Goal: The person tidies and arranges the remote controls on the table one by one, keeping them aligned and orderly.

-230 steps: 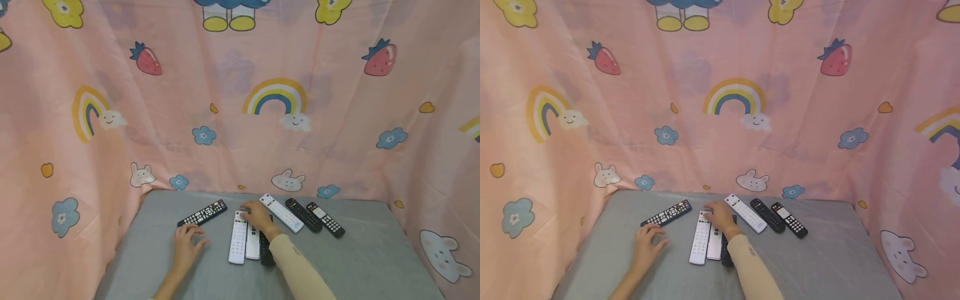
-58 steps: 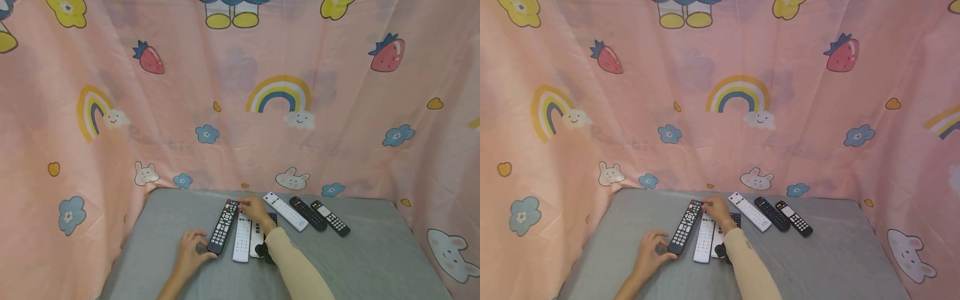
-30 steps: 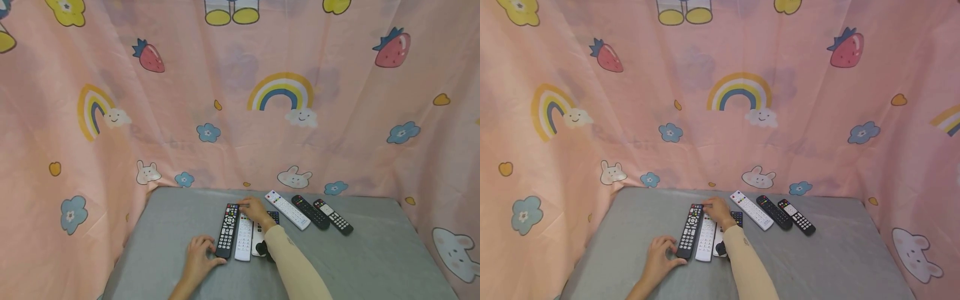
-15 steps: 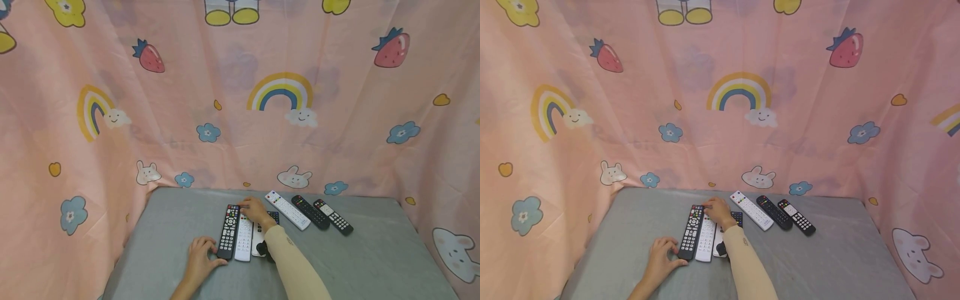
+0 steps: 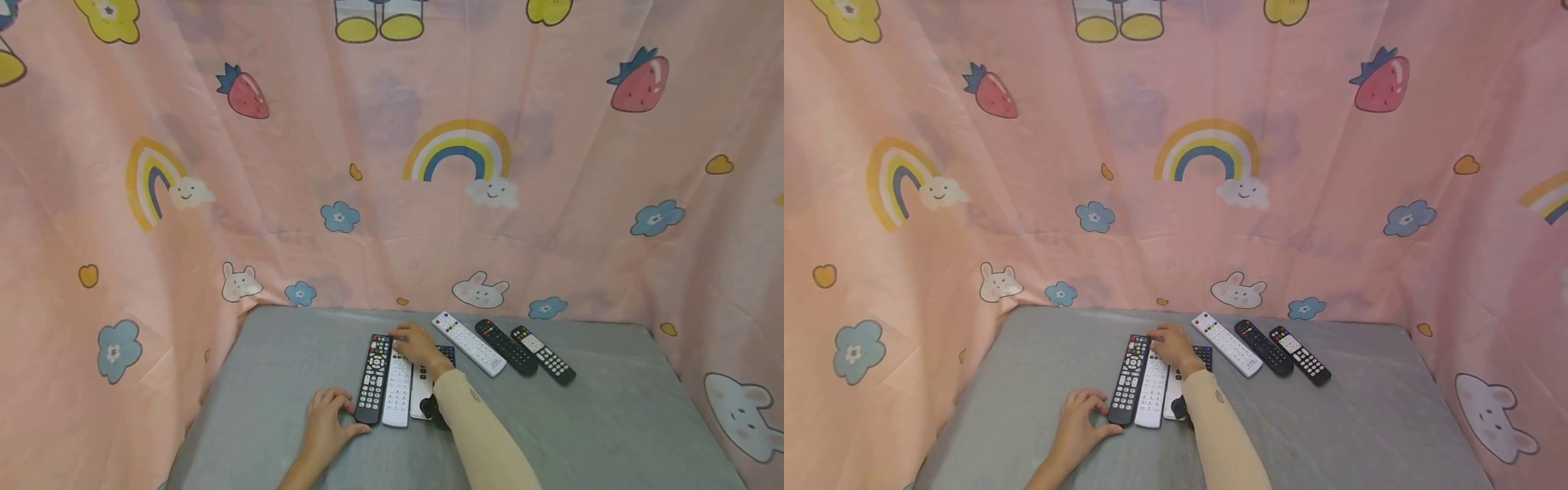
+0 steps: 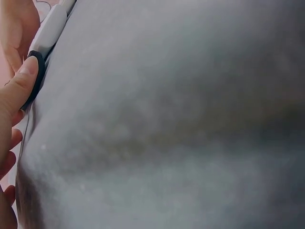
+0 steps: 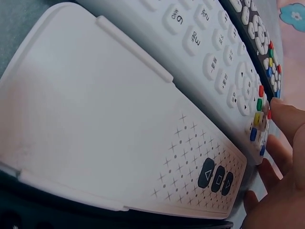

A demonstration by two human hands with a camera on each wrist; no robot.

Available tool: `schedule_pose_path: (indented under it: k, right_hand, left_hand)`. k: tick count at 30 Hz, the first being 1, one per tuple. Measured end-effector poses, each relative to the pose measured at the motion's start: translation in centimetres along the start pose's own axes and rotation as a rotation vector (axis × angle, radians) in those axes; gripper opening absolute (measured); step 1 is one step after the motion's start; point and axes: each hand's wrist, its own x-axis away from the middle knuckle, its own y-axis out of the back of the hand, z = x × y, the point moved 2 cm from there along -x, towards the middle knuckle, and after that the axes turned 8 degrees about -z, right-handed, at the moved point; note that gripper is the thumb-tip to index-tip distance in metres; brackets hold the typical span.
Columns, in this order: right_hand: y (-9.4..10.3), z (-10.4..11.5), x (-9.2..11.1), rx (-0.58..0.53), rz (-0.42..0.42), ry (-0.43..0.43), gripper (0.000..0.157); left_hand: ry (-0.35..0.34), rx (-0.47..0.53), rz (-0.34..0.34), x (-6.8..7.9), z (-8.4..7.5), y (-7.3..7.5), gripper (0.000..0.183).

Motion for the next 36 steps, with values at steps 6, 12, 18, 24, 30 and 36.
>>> schedule_pose_path:
  k: [6, 12, 18, 24, 30, 36]
  right_hand:
    - [0.3, -0.3, 0.2, -0.058, 0.033, 0.004, 0.037]
    - [0.9, -0.2, 0.4, -0.137, 0.068, -0.019, 0.041]
    - [1.4, 0.1, 0.1, -0.134, 0.037, 0.027, 0.041]
    - [1.7, -0.1, 0.3, -0.135, 0.029, 0.055, 0.042]
    - [2.2, -0.7, 0.9, -0.13, 0.017, 0.058, 0.042]
    - [2.9, -1.3, 2.1, -0.101, -0.022, 0.075, 0.041]
  left_hand:
    - [0.015, 0.012, 0.009, 0.0, 0.1, 0.5, 0.046]
    - [0.033, -0.007, 0.019, -1.1, 0.4, 1.6, 0.038]
    - [-0.01, 0.015, -0.009, -2.9, 0.1, 2.8, 0.035]
    - [0.003, 0.03, 0.034, -3.7, -0.1, 2.7, 0.033]
    - [0.022, 0.052, 0.068, -3.8, 0.0, 1.7, 0.03]
    - [0.046, 0.065, 0.094, -4.8, -0.5, 0.9, 0.028]
